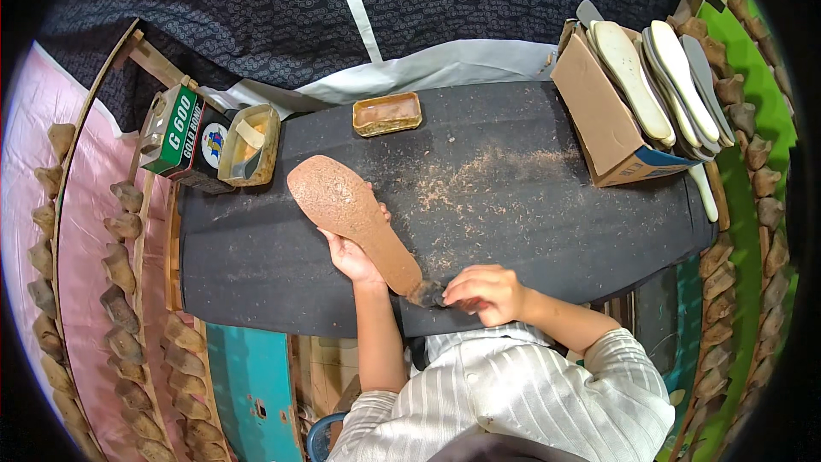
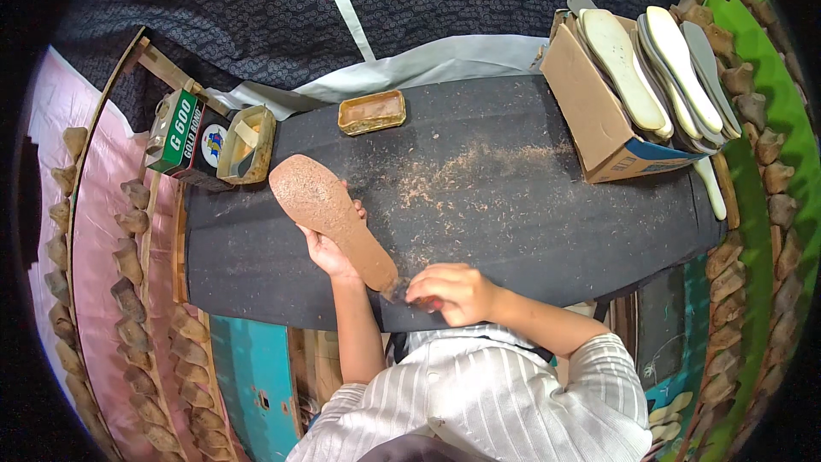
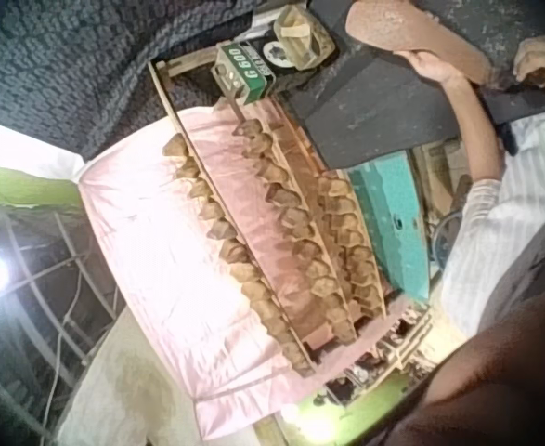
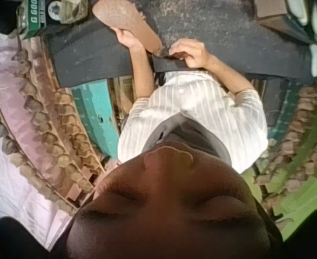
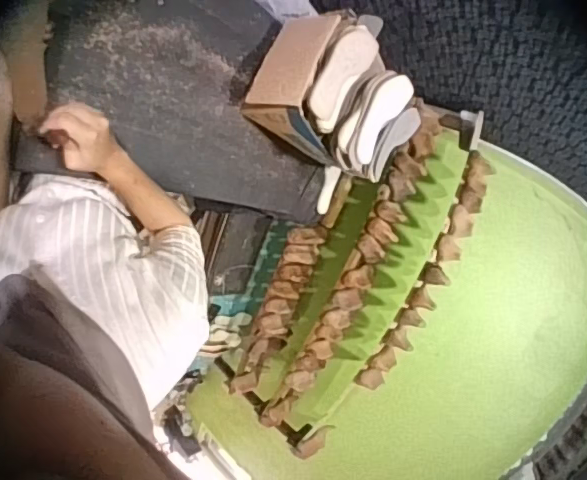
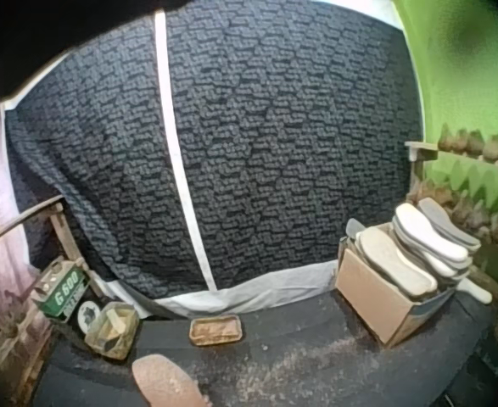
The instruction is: The person takes a shoe sole from a basket, applies adhesive to its surface using a brush dipped into a tray, and places the sole back into the basket.
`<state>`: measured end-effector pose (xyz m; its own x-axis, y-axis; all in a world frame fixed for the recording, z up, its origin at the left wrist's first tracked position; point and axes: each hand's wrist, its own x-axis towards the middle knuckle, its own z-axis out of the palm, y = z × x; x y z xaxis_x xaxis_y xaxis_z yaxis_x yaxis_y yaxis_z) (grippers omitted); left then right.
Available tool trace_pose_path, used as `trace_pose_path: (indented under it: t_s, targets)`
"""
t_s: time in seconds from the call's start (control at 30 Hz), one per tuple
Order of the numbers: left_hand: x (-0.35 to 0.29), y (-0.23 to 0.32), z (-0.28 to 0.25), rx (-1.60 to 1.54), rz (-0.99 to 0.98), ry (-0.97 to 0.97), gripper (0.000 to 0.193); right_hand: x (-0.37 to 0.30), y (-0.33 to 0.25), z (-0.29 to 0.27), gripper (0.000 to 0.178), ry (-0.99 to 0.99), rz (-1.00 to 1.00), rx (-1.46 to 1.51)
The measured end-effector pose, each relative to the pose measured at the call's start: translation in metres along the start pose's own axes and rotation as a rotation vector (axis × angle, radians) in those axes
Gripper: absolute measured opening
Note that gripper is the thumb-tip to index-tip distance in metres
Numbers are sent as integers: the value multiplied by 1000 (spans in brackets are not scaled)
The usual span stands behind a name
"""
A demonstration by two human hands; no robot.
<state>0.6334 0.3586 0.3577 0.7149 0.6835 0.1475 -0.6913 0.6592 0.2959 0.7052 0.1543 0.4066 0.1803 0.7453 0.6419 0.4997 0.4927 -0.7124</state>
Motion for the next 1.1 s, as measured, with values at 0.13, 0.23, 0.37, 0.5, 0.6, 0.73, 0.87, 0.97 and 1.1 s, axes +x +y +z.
trace_pose_path:
  t_s: [0.13, 0.23, 0.37, 0.5, 0.6, 0.73, 0.87, 0.97, 1.1]
  targets:
    - [-1, 3, 5, -57, -44, 26, 68, 9, 5, -30, 39, 182, 161, 76]
    - [-1, 1, 5, -55, -46, -2, 68, 37, 22, -46, 37, 410, 113, 116]
    - [0, -2, 7, -13, -69, -6, 66, 89, 55, -63, 27, 526, 137, -89]
    - [1, -5, 6, -28, -110, -20, 70, 132, 112, -63, 24, 474, 179, -232]
    - [1, -4, 3, -27, -111, 6, 64, 152, 147, -61, 22, 401, 149, -286]
    - [0, -1, 2, -19, -88, 5, 64, 163, 172, -59, 12, 332, 164, -306]
    - [1, 0, 1, -44, -82, 40, 66, 157, 185, -58, 17, 279, 207, -322]
    - [0, -1, 4, -11, -82, 78, 69, 147, 191, -58, 21, 299, 230, -345]
    - [0, -5, 2, 56, -89, 74, 70, 131, 197, -60, 26, 410, 283, -195]
